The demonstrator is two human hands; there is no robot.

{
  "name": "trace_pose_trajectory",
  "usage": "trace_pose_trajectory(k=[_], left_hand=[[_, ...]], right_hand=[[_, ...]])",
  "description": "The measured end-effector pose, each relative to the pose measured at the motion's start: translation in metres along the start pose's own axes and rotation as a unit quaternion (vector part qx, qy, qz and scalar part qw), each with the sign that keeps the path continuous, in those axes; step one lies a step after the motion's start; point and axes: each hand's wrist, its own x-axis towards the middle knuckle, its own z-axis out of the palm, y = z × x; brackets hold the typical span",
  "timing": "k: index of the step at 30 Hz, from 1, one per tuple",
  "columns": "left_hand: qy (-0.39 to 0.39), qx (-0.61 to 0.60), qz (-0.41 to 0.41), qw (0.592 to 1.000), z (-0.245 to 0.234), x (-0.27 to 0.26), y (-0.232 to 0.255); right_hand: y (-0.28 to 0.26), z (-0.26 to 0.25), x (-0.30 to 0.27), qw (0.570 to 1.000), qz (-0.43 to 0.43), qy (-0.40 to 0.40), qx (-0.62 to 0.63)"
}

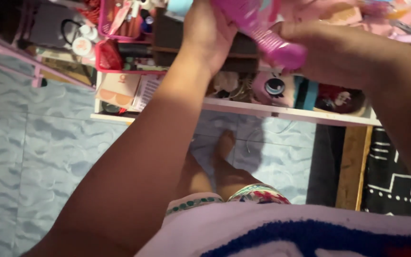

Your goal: Organizing clothes and various items into drawers and onto shelves in a bedroom.

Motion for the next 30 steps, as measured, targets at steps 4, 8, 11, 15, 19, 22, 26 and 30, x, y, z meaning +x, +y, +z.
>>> trace_pose_trajectory(k=[4, 8, 11, 15, 19, 22, 26, 30], left_hand=[[-0.034, 0.012, 0.048, 0.998, -0.042, 0.0, 0.026], [0.082, -0.005, 0.051, 0.995, -0.043, 0.005, 0.041], [0.067, 0.006, 0.029, 0.997, -0.062, 0.021, 0.037], [-0.372, -0.219, 0.019, 0.902, -0.108, 0.05, 0.021], [0.1, 0.041, -0.017, 0.994, -0.053, 0.016, 0.045], [0.123, -0.043, -0.066, 0.989, -0.061, 0.02, 0.042], [0.105, -0.076, -0.053, 0.99, -0.064, 0.009, 0.04], [0.128, -0.05, -0.06, 0.989, -0.061, 0.009, 0.047]], right_hand=[[-0.014, 0.013, 0.035, 0.971, -0.066, 0.07, -0.22], [-0.03, 0.03, 0.046, 0.814, -0.052, 0.257, -0.518], [-0.024, 0.02, 0.056, 0.768, -0.095, 0.28, -0.568], [0.003, -0.037, 0.078, 0.686, -0.215, 0.233, -0.655], [-0.036, 0.022, 0.07, 0.751, -0.043, 0.247, -0.611], [-0.035, 0.003, 0.094, 0.759, -0.105, 0.199, -0.611], [-0.038, 0.002, 0.112, 0.767, -0.146, 0.134, -0.611], [-0.035, -0.029, 0.134, 0.756, -0.185, 0.106, -0.619]])
